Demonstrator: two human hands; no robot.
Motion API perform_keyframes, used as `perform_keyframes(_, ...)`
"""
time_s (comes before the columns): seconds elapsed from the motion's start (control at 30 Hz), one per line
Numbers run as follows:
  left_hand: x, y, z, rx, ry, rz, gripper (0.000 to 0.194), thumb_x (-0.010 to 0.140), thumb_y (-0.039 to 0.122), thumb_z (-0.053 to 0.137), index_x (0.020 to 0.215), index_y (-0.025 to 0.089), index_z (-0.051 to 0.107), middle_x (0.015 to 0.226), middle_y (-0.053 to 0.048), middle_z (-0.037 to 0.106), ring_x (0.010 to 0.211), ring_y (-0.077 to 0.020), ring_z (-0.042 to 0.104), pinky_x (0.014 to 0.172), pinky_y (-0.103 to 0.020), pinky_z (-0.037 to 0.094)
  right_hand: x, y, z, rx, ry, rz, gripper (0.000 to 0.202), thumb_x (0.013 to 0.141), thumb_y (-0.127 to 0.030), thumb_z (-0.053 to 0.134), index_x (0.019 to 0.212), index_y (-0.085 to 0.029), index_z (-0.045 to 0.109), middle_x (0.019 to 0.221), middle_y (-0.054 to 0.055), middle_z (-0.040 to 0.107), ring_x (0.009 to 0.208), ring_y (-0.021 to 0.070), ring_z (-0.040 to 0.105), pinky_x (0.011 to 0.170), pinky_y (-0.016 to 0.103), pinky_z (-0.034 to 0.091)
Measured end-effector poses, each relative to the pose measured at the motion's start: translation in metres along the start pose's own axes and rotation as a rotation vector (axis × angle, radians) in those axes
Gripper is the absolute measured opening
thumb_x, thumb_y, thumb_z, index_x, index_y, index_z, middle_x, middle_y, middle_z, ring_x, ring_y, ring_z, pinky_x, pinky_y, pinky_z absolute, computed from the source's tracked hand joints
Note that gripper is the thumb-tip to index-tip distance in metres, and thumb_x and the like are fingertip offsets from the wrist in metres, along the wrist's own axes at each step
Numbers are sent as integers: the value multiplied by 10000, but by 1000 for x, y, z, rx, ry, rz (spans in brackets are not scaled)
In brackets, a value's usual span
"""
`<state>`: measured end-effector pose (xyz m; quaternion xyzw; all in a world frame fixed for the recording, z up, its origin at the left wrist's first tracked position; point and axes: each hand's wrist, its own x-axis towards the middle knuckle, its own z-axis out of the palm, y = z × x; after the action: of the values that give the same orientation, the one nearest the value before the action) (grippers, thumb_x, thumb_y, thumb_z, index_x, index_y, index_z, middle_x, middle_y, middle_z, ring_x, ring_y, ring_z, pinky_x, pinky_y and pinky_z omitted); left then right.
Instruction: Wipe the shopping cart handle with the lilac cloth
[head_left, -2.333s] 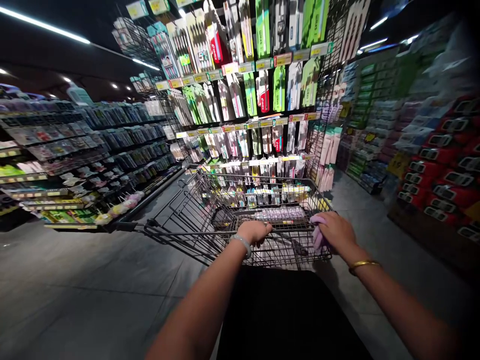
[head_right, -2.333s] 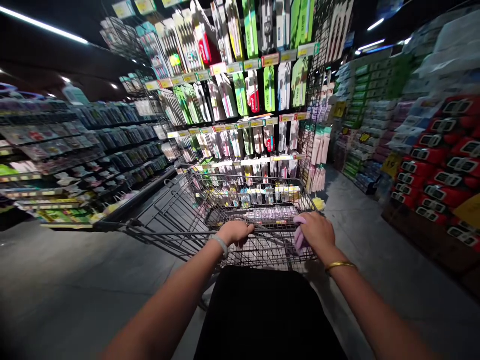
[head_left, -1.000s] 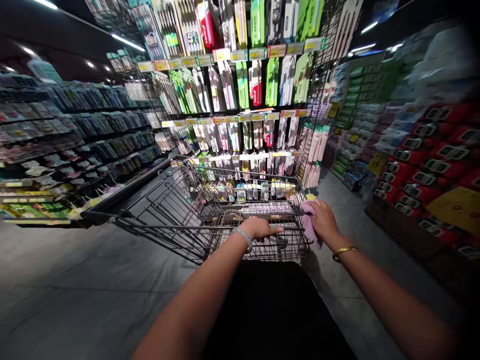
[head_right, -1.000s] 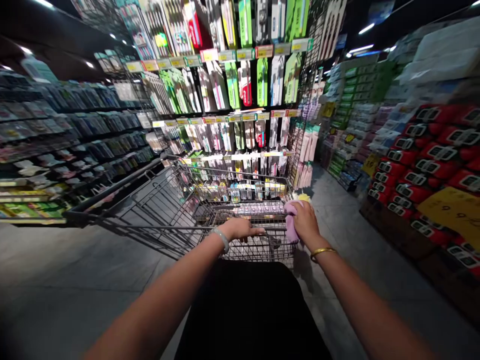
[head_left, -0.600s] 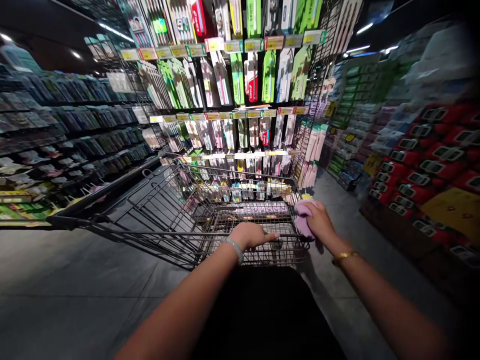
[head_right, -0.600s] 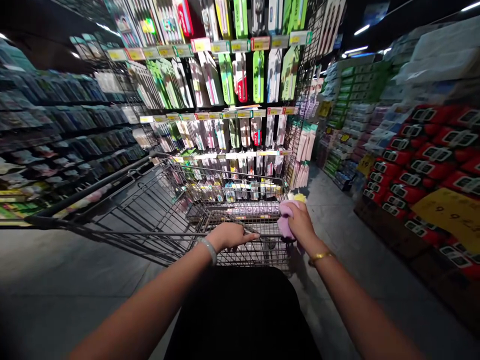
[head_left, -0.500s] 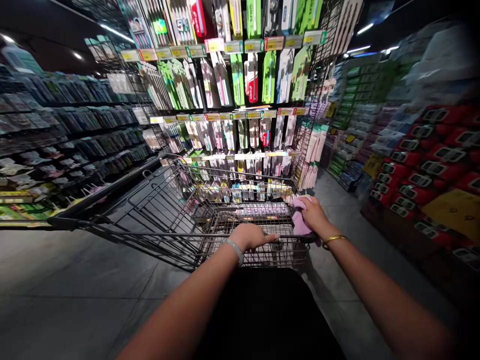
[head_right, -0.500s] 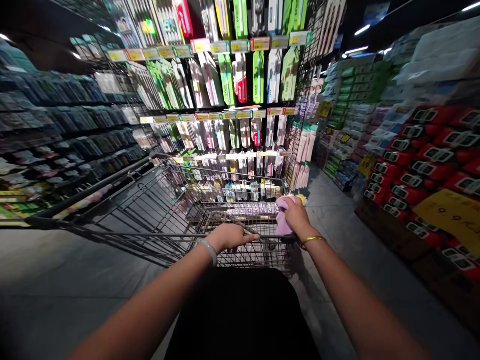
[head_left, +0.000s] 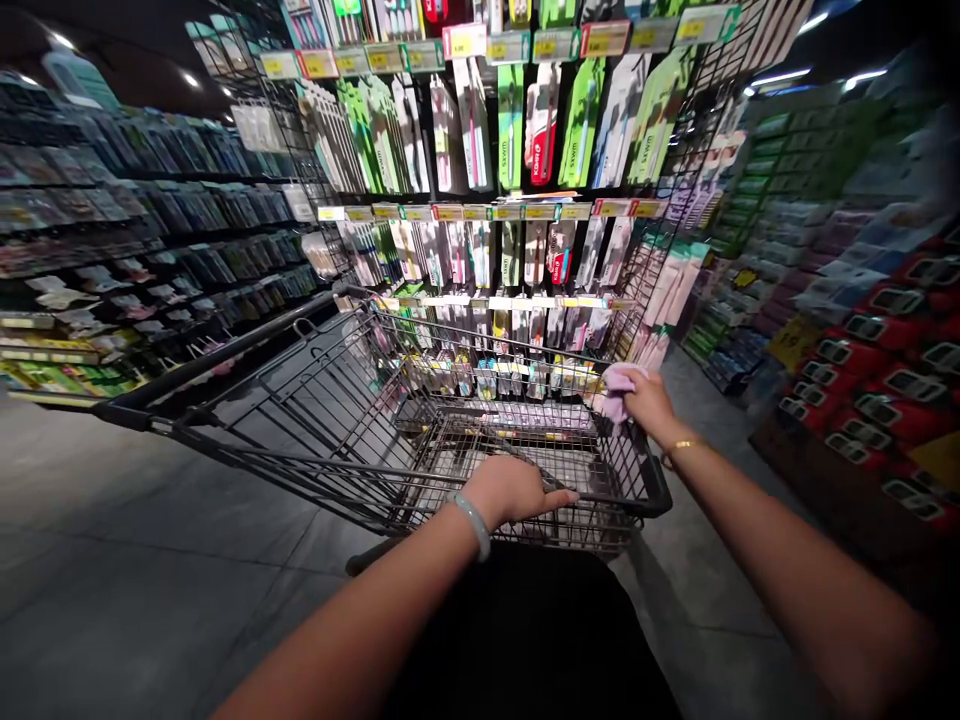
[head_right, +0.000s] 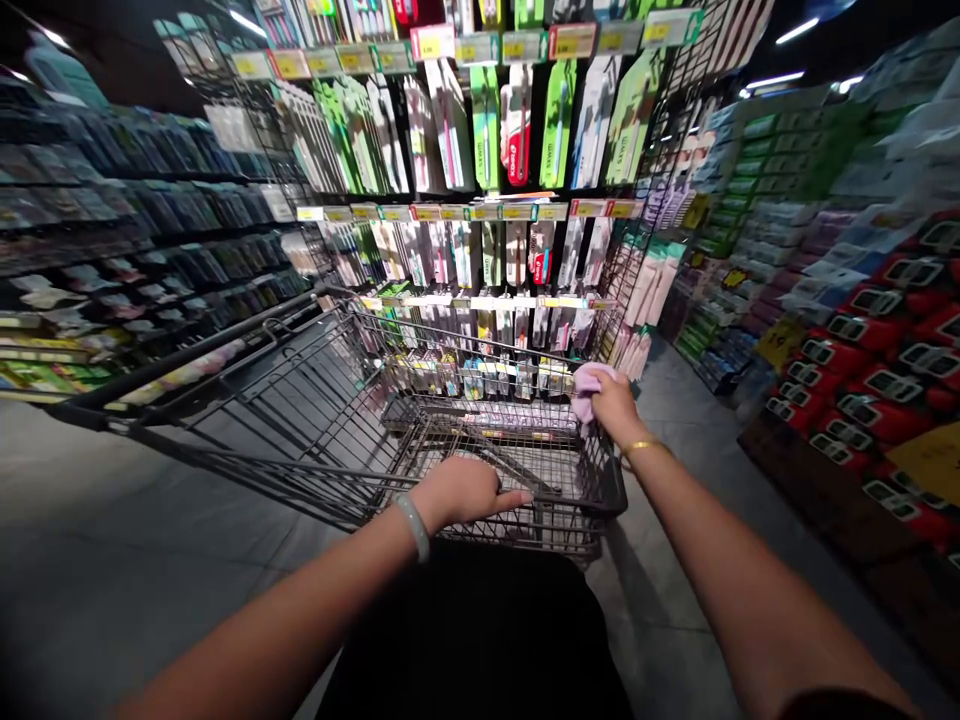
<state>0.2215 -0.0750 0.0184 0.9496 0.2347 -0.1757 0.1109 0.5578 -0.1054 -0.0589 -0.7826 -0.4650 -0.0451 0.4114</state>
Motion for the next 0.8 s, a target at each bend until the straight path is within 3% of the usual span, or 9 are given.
perform_keyframes(0.1, 2, 1, -2, -7, -12, -23, 970, 813, 891, 98, 749, 173, 747, 786, -161, 727, 830, -331, 710, 789, -416, 542, 42, 3, 14, 18, -19, 28, 548, 644, -99, 514, 1151, -154, 717, 1155, 143, 622, 1108, 282, 534, 1036, 494, 414)
perform_keyframes(0.2, 3, 0, -2, -25, -16, -25, 974, 805, 898, 88, 748, 183, 747, 782, -154, 727, 829, -323, 709, 796, -412, 541, 44, 7, 20, 42, -63, 25, 501, 621, -104, 534, 1068, -163, 752, 1164, 142, 627, 1088, 283, 550, 1027, 482, 417)
perform_keyframes(0.33, 3, -2, -2, -32, -20, -27, 960, 811, 893, 101, 742, 181, 740, 792, -160, 728, 828, -329, 708, 790, -422, 545, 4, 12, 7, 104, -109, -18, 419, 675, -164, 503, 1005, -180, 759, 1154, 109, 672, 1119, 274, 565, 1049, 467, 413)
perform_keyframes(0.47, 1, -3, 0, -19, 4, -12, 954, 818, 886, 96, 699, 175, 721, 788, -167, 725, 810, -339, 708, 776, -435, 545, -71, 10, -20, 216, -142, -32, 317, 720, -242, 535, 953, -216, 748, 1121, 60, 714, 1075, 247, 618, 1033, 433, 445)
perform_keyframes(0.6, -2, -2, 3, -15, 26, -8, 964, 806, 896, 88, 698, 173, 715, 781, -162, 721, 806, -341, 708, 775, -436, 542, -130, 2, -31, 715, -1, 309, 383, 738, -335, 666, 1113, -259, 679, 1140, 42, 713, 1016, 233, 663, 915, 386, 527)
perform_keyframes(0.67, -4, -1, 3, -18, 27, -23, 971, 795, 906, 84, 712, 176, 719, 791, -162, 724, 821, -338, 708, 784, -431, 541, -130, -1, -27, 882, 89, 432, 468, 702, -374, 728, 1152, -268, 648, 1137, 31, 710, 985, 216, 674, 865, 355, 549)
perform_keyframes(0.8, -5, 3, 0, -10, 25, -41, 969, 792, 912, 92, 740, 183, 728, 840, -164, 737, 866, -337, 708, 810, -425, 538, -86, -2, -8, 936, 176, 484, 535, 614, -424, 771, 1101, -242, 641, 1067, 20, 708, 938, 195, 669, 810, 322, 563)
